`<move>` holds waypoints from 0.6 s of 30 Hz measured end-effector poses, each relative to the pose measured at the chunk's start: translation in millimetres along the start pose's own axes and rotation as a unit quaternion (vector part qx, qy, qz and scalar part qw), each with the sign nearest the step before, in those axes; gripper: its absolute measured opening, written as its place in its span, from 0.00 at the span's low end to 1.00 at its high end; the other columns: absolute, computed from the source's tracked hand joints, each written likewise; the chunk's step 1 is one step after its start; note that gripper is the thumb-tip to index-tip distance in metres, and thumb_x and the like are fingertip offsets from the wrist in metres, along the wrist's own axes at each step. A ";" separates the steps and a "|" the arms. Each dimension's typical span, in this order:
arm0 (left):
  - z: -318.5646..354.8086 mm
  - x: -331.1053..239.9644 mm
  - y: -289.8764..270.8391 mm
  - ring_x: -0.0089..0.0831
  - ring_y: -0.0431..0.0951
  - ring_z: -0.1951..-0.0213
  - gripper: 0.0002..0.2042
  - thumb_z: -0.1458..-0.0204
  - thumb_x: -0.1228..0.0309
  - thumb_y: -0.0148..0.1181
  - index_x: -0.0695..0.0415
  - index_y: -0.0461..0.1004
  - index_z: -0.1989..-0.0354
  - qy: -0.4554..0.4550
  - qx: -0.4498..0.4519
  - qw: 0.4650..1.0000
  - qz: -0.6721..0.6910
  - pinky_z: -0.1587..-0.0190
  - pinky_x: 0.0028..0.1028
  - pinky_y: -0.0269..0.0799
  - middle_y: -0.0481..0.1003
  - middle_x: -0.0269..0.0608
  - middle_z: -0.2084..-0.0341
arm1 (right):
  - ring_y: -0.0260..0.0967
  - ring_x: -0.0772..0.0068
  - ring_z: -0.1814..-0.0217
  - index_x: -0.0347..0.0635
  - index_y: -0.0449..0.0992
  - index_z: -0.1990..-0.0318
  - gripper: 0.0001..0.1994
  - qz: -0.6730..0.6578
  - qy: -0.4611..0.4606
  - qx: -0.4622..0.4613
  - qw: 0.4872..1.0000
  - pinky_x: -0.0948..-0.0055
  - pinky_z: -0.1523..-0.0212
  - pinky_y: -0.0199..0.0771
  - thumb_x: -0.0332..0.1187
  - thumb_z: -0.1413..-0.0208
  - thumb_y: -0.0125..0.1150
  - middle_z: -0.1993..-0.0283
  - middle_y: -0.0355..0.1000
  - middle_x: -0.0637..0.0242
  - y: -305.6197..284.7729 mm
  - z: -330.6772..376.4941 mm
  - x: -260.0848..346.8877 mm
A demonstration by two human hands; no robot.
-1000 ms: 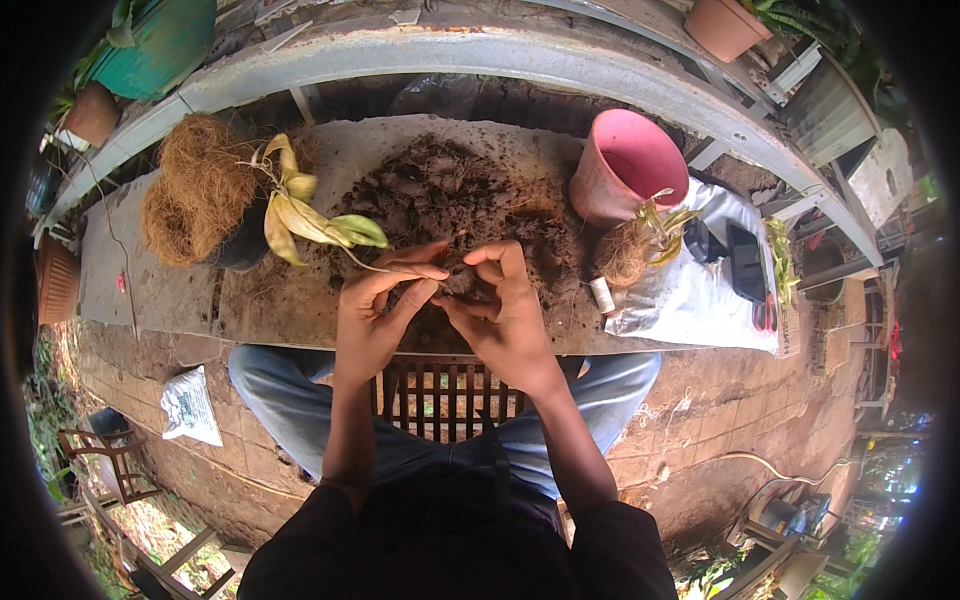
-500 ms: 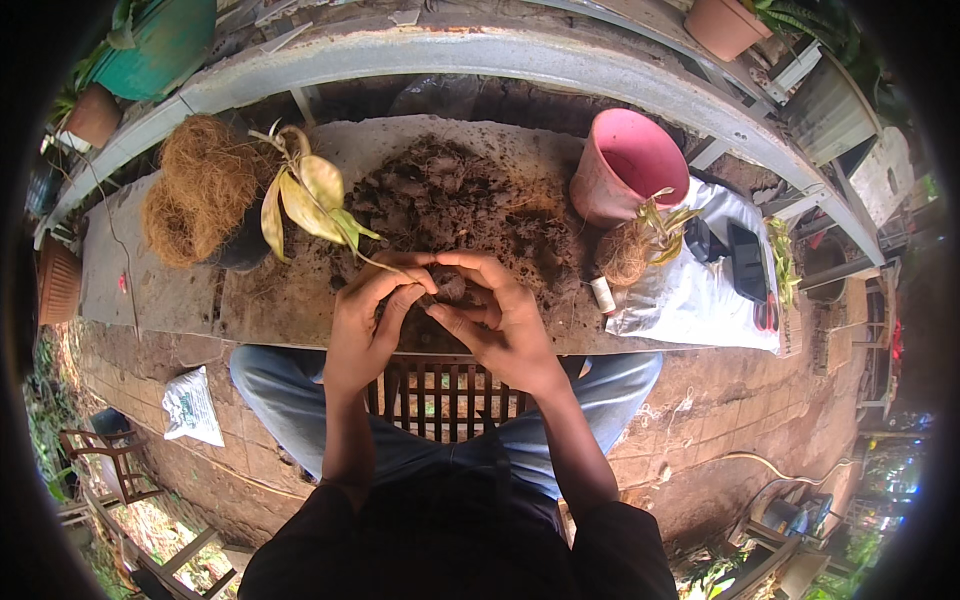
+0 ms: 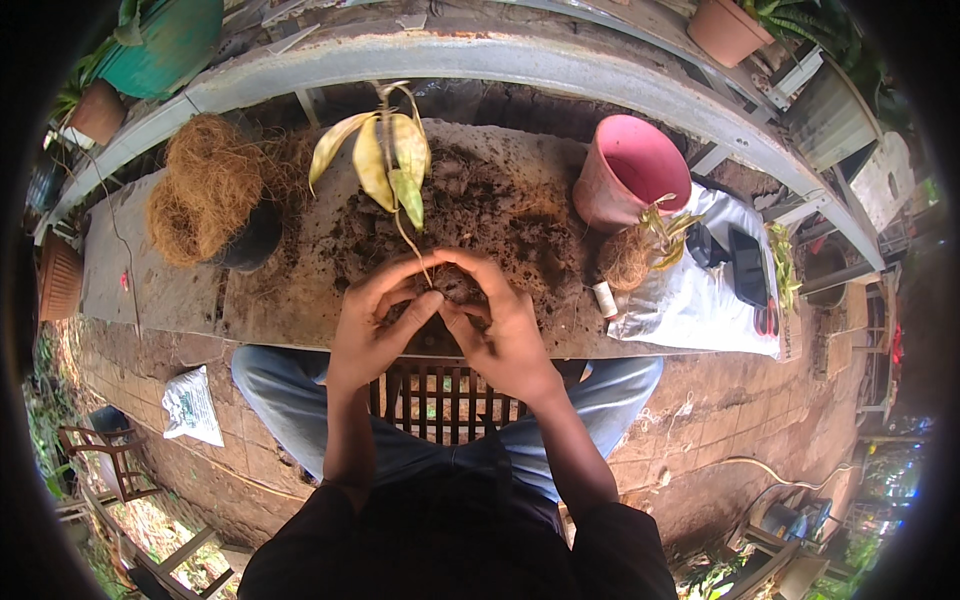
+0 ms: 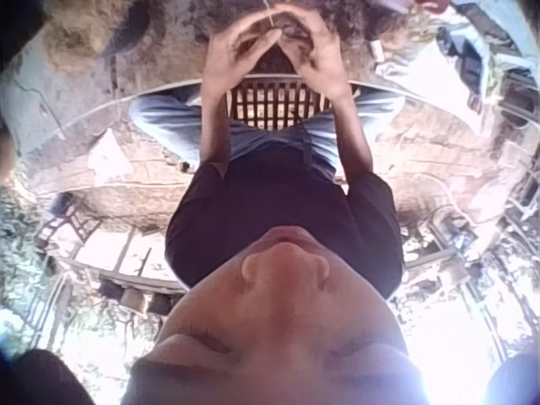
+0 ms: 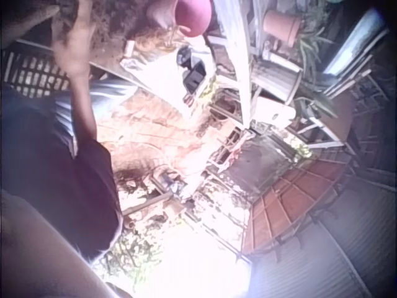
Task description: The person sits at a workbench and repeatedly forms small balls of soil or compost by hand. They then pick up a small plant cutting and wrap its roots with the soil balls, preparing it for planting.
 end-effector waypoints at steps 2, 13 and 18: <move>2.2 0.7 3.0 0.38 0.79 0.56 0.16 0.49 0.78 0.62 0.64 0.74 0.51 0.000 -0.013 1.000 -0.025 0.53 0.31 0.75 0.76 0.49 0.58 | 0.65 0.57 0.39 0.38 0.63 0.41 0.26 0.072 -0.041 -0.001 0.997 0.64 0.44 0.71 0.13 0.48 0.54 0.44 0.66 0.53 1.6 -0.5 4.4; 5.3 0.4 12.4 0.37 0.80 0.59 0.10 0.51 0.80 0.62 0.66 0.75 0.59 0.083 -0.094 0.990 -0.065 0.56 0.29 0.74 0.78 0.48 0.62 | 0.70 0.61 0.46 0.35 0.63 0.47 0.20 0.148 -0.144 -0.068 0.976 0.71 0.50 0.71 0.11 0.48 0.49 0.48 0.67 0.50 10.8 4.5 -9.3; -0.6 6.6 9.1 0.35 0.78 0.54 0.18 0.51 0.79 0.63 0.63 0.73 0.50 0.053 -0.019 0.996 -0.071 0.52 0.28 0.72 0.77 0.46 0.58 | 0.69 0.58 0.47 0.38 0.59 0.44 0.24 0.048 -0.088 -0.078 0.992 0.66 0.48 0.68 0.11 0.49 0.50 0.46 0.66 0.52 5.2 4.5 -18.7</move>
Point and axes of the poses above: each hand's wrist, its own z-axis away from the middle knuckle, its own y-axis out of the palm, x = y × z, the point moved 3 cm from there along -z, towards the middle knuckle
